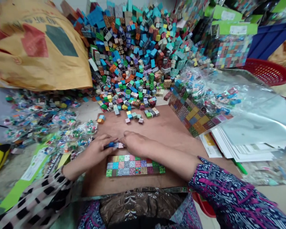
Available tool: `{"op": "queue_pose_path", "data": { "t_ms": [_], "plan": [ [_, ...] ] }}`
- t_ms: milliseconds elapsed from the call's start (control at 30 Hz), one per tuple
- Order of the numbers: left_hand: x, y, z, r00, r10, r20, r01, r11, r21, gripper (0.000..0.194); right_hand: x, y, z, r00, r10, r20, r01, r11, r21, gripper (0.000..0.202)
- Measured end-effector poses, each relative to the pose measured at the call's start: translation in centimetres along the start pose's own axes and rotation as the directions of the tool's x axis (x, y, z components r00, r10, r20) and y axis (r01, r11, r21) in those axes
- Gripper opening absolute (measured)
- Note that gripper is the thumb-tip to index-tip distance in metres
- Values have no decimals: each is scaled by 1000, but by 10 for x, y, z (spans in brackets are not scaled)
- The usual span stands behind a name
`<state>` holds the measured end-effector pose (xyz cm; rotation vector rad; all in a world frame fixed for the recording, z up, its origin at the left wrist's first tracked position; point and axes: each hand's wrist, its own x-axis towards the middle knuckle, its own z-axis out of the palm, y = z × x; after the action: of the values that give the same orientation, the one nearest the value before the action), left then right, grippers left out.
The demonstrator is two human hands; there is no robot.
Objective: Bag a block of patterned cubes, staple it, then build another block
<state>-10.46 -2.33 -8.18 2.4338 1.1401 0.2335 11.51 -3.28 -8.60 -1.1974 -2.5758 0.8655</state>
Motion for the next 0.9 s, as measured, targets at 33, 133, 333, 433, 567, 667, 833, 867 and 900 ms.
{"op": "queue_pose_path", "data": {
  "t_ms": [33, 133, 333, 433, 567, 667, 833, 867, 900],
  "plan": [
    [-6, 0, -1, 1000, -8, -3, 8, 1000, -9, 31, 0, -2, 2, 1000, -14, 9, 15, 1000, -21, 35],
    [-17, 2, -3, 1000, -15, 17, 16, 998, -53, 30, -2, -7, 4, 997, -51, 55, 55, 996, -71, 35],
    [-23, 5, -3, 1000, -15, 23, 19, 988, -154, 31, -16, -10, -8, 1000, -27, 11, 28, 999, -17, 42],
    [-24, 5, -5, 999, -15, 36, 20, 986, -163, 33, -25, -5, -11, 995, 58, -81, -58, 998, -1, 39],
    [-30, 3, -3, 998, 19, 66, -10, 990, -141, 48, -39, -8, -9, 992, 35, -121, -36, 999, -6, 38],
    [-34, 1, 0, 995, 45, 89, -32, 989, -143, 55, -48, -19, -3, 994, 10, -105, -11, 1000, -10, 50],
    [-38, 3, 5, 993, 87, 76, -74, 984, -164, 54, -54, -31, 4, 994, 33, -105, -32, 999, 11, 50],
    [-39, 4, 5, 993, 95, 74, -82, 983, -162, 56, -55, -31, 5, 993, 45, -113, -45, 999, -2, 54],
    [-39, 5, 6, 993, 98, 73, -86, 984, -154, 61, -55, -32, 6, 991, 57, -118, -61, 998, -25, 60]
  ]
}}
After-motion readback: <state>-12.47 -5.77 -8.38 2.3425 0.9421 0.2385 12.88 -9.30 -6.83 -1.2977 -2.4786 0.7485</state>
